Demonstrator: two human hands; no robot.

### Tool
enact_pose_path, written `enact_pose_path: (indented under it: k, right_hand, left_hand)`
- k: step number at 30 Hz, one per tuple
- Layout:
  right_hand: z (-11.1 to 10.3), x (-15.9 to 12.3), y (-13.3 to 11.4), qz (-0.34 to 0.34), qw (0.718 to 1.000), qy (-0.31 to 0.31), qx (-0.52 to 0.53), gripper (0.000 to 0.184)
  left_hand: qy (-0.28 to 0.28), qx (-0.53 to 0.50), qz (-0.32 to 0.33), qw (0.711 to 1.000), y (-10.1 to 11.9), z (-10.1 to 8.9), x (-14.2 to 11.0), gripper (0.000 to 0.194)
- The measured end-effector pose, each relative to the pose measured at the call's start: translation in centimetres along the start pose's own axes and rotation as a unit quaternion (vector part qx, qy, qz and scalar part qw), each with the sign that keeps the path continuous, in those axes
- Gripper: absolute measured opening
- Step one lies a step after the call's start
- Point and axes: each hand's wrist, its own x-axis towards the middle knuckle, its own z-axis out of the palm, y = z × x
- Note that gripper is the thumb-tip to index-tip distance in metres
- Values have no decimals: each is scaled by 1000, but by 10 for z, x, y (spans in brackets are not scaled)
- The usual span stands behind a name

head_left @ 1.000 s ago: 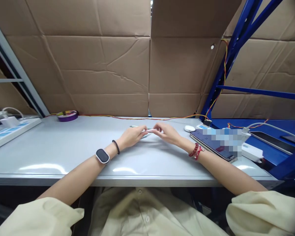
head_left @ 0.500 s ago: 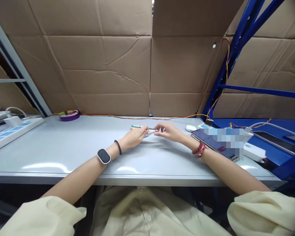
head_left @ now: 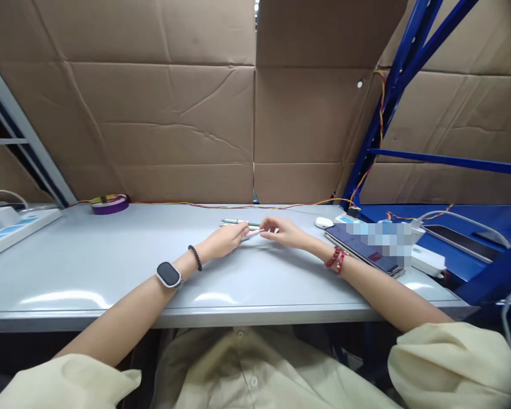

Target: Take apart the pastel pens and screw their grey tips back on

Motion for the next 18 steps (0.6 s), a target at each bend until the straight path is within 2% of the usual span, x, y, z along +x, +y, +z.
enact_pose_path:
  k: [6,9,13,18]
  right_hand:
    - [3,1,-4,44,999,-20,-12,43]
    - [2,2,-3,36,999,-21,-3,39]
    - [0,2,2,7,1000,22,13,18]
    - [0,1,5,-30,997,64,20,20]
  left_hand:
    - [-2,-8,10,1000,0,0,1,34]
    - [-4,-6,6,1000,0,-1,0,35]
    - [-3,0,3,1000,-1,-1,0,36]
    - [5,4,14,1000,1,-3,0,39]
